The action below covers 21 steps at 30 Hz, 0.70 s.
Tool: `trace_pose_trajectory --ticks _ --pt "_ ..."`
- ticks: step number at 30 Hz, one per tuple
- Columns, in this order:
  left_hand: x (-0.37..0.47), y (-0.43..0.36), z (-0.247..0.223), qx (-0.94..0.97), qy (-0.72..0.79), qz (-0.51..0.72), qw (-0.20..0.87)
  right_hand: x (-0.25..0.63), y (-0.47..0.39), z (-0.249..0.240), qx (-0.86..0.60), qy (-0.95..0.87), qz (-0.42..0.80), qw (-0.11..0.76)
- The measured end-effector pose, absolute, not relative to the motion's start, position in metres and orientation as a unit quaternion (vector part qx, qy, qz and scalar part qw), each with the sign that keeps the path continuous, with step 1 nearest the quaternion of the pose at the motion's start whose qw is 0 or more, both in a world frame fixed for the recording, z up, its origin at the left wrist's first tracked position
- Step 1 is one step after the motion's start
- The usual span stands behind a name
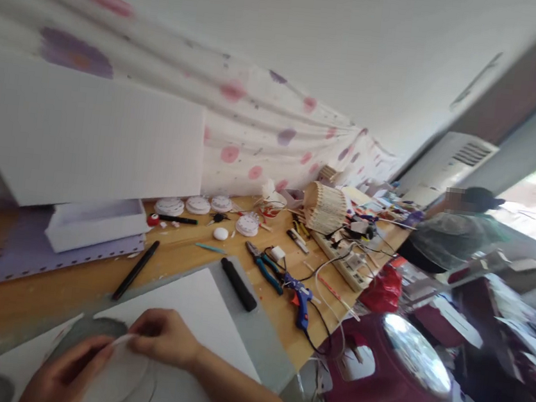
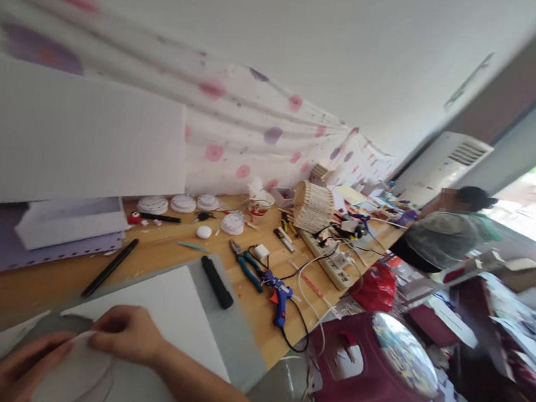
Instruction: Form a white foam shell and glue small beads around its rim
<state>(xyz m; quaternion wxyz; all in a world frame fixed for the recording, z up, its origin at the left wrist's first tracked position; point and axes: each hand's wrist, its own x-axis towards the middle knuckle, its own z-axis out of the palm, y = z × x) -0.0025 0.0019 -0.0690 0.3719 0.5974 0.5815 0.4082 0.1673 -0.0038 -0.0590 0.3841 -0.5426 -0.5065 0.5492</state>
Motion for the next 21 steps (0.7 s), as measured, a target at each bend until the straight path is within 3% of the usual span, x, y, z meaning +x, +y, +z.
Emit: trace_pose_trajectory --ticks 3,9,16,21 --pt "-0.004 -0.006 -0.059 0.611 0.545 0.363 0.444 0.170 -0.010 -0.056 -0.515 -0.518 0.559 0.392" --pt "-0.005 -0.019 -0.042 0.634 0.478 0.357 0.492 0.174 -0.018 -0.060 -0.466 -0.521 0.594 0.398" --pt "-0.012 -0.022 -0.042 0.496 0.486 0.527 0.491 0.175 -0.025 -0.055 -0.468 -0.525 0.590 0.397" --pt "-0.015 -0.015 -0.048 0.469 0.511 0.545 0.471 0.175 -0.023 -0.055 -0.472 -0.527 0.588 0.391"
